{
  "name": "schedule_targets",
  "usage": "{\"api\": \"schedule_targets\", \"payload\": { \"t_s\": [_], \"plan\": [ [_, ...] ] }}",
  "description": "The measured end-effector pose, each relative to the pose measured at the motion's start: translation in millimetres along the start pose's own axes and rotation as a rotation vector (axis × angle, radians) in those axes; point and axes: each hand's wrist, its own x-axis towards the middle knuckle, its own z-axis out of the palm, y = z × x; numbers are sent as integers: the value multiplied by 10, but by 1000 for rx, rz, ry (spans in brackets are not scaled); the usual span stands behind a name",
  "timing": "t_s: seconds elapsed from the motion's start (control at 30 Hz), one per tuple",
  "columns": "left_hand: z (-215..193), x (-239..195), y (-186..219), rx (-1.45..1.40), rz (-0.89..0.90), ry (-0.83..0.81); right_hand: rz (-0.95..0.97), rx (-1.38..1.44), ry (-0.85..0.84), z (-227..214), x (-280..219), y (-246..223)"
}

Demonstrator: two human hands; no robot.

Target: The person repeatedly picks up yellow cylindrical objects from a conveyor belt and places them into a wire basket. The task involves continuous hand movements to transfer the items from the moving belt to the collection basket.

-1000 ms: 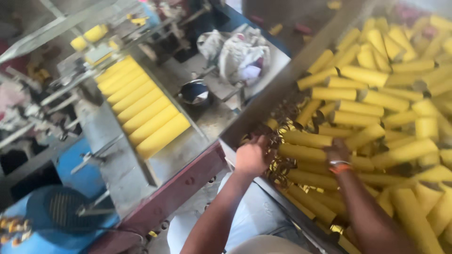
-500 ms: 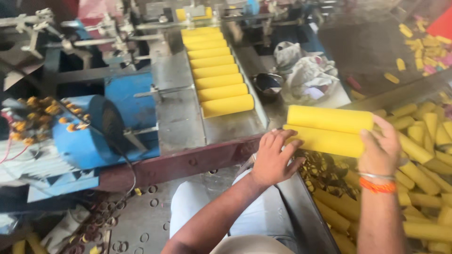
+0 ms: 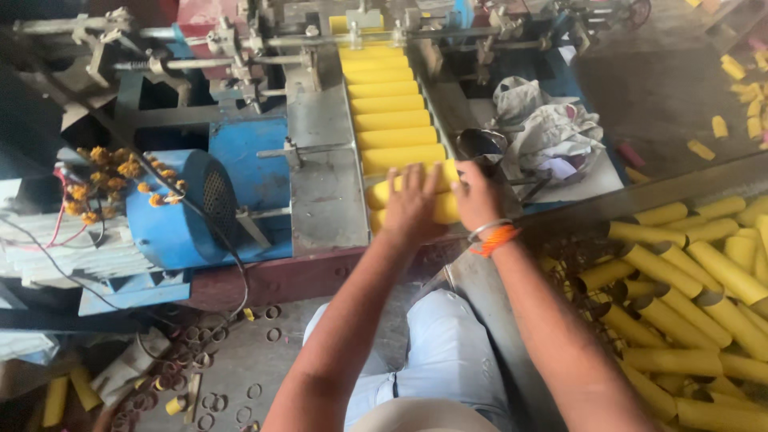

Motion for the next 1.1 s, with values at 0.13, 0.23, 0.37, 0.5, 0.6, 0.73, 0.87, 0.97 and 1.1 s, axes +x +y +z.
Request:
{"api": "schedule_targets", "payload": {
  "t_s": [0.13,0.23,0.37,0.5,0.6,0.73,0.87,0.97,1.1],
  "plan": [
    [173,-32,-278,233,-45,-186,-265,-188,9,-311,-174,53],
    [169,-31,-302,329,-9,-187,272,26,-118,-769,-495,320],
    [210,9,172,9,166,-51,407,39,-76,-1376,-1595,1126],
    [306,-148,1062,-291,459,-44,801,-177,-159,-1969,-2734,1765],
    [436,-272,1705,-454,582,-286,1032,-280,-159,-2195,-3407,1895],
    [596,-317,2117,-354,606,-714,1103,-535,-324,-2256,-3879,2058],
    [603,-291,2083,-229,452,-858,1260,-591,-254,-2068,-4039,2107],
    [586,-268,2092,-248,431,-798,1357,-453,-272,-2024,-3916,2243],
    [577,-276,2101,-243,398,-895,1392,-474,-268,-1859,-3932,2265]
  ]
}}
